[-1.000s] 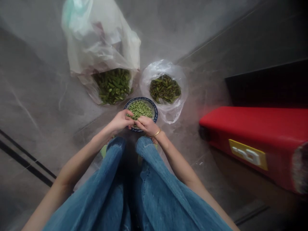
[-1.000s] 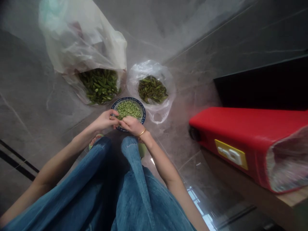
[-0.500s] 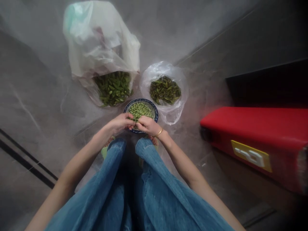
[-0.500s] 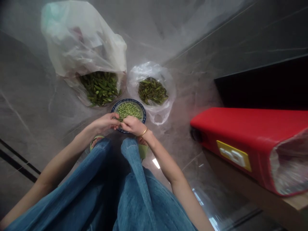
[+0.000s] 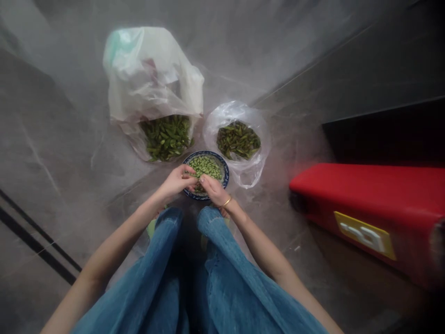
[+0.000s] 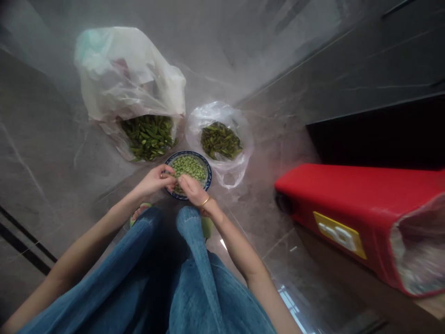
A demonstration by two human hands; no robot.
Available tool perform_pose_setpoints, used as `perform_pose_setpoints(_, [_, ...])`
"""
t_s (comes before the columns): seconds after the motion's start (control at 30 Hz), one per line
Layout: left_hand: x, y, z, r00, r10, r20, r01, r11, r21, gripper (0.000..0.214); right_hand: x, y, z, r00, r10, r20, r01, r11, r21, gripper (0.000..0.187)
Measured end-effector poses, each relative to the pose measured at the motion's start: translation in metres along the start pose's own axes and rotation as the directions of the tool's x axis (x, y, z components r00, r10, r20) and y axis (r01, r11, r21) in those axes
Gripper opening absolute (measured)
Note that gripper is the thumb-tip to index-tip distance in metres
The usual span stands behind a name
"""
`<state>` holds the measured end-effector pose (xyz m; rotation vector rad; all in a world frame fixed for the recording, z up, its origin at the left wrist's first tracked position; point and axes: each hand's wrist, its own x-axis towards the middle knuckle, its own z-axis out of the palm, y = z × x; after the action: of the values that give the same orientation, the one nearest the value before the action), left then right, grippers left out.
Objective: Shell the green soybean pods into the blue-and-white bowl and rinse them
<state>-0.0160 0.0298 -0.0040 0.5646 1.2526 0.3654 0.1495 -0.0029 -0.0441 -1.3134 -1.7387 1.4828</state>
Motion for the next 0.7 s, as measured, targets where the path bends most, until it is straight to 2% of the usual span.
perform_pose_setpoints(0.1, [-0.001, -0.005, 0.005, 0.967, 0.227, -0.119, -0.206, 0.965, 0.164, 0.028, -0.003, 0.004, 0.011, 0.990, 0.100, -0.096, -0.089, 0.990, 0.111, 0.046])
perform_pose_setpoints(0.2, [-0.002, -0.006, 0.006, 0.911, 0.387, -0.138, -0.336, 0.895, 0.291, 0.027, -0.005, 0.004, 0.014, 0.985, 0.144, -0.098, -0.124, 0.975, 0.185, 0.045])
perform_pose_setpoints(0.37, [-0.008, -0.003, 0.005, 0.870, 0.491, -0.051, -0.434, 0.809, 0.396, 0.021, -0.007, -0.005, 0.008, 0.991, 0.114, -0.066, -0.100, 0.978, 0.183, 0.043])
perform_pose_setpoints(0.5, [-0.012, -0.005, 0.008, 0.782, 0.621, -0.046, -0.495, 0.665, 0.559, 0.018, -0.004, -0.009, 0.009, 0.983, 0.169, -0.068, -0.144, 0.949, 0.282, 0.041])
perform_pose_setpoints(0.53, [-0.013, -0.006, 0.009, 0.771, 0.634, -0.062, -0.492, 0.654, 0.575, 0.017, -0.003, -0.009, 0.011, 0.981, 0.179, -0.076, -0.150, 0.944, 0.295, 0.042])
perform_pose_setpoints(0.6, [-0.011, -0.008, 0.011, 0.790, 0.602, -0.115, -0.470, 0.716, 0.516, 0.017, -0.001, -0.010, 0.015, 0.976, 0.183, -0.121, -0.145, 0.951, 0.274, 0.043])
perform_pose_setpoints(0.7, [-0.006, -0.010, 0.009, 0.857, 0.480, -0.188, -0.413, 0.858, 0.305, 0.024, -0.001, -0.013, 0.023, 0.966, 0.173, -0.193, -0.132, 0.969, 0.208, 0.041])
